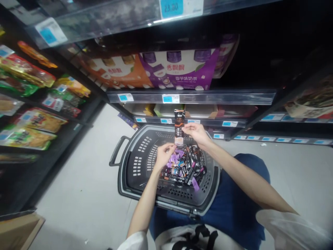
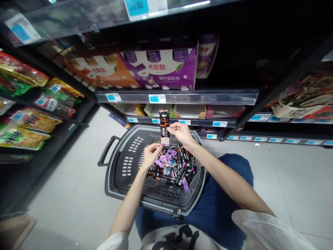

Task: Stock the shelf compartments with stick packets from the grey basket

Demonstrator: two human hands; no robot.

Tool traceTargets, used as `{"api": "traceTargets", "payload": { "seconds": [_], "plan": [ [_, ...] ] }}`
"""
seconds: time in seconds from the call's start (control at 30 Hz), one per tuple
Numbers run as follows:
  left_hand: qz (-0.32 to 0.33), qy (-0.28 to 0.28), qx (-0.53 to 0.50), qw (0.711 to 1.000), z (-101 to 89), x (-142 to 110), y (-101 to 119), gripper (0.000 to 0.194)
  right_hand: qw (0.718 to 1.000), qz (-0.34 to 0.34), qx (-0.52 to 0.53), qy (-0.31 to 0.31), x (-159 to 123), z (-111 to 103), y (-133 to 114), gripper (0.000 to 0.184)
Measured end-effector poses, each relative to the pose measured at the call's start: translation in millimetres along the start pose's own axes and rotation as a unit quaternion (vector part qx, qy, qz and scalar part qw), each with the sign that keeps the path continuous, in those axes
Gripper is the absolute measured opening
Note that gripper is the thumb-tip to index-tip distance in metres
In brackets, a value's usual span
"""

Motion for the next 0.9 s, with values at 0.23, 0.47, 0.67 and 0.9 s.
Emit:
{"api": "traceTargets", "payload": {
  "seconds": [0.23,0.47,0.67,0.9],
  "plan": [
    [0.004,0.037,-0.003,0.999,-11.2,0,-4,0.034,1.000,0.013,0.002,-0.010,1,6,4,0.041],
    [0.012,0.031,-0.029,0.999,-11.2,-2,1,0.034,0.999,-0.010,0.015,-0.036,-4,11,2,0.043],
    [0.013,0.041,-0.064,0.997,-10.9,-1,-6,0.033,0.999,-0.008,0.036,-0.017,-5,10,2,0.044],
    [0.030,0.053,-0.080,0.995,-8.0,4,-3,0.037,0.998,0.006,0.061,0.016,1,3,5,0.047]
  ]
}}
Point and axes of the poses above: each hand's wrist, its own x-axis towards the middle knuckle, its own z-axis out of the palm, y = z × x, the point moved 6 cm from there along x, towards the middle knuckle, and after that the axes turned 2 degrees about z, right-handed, at the moved point
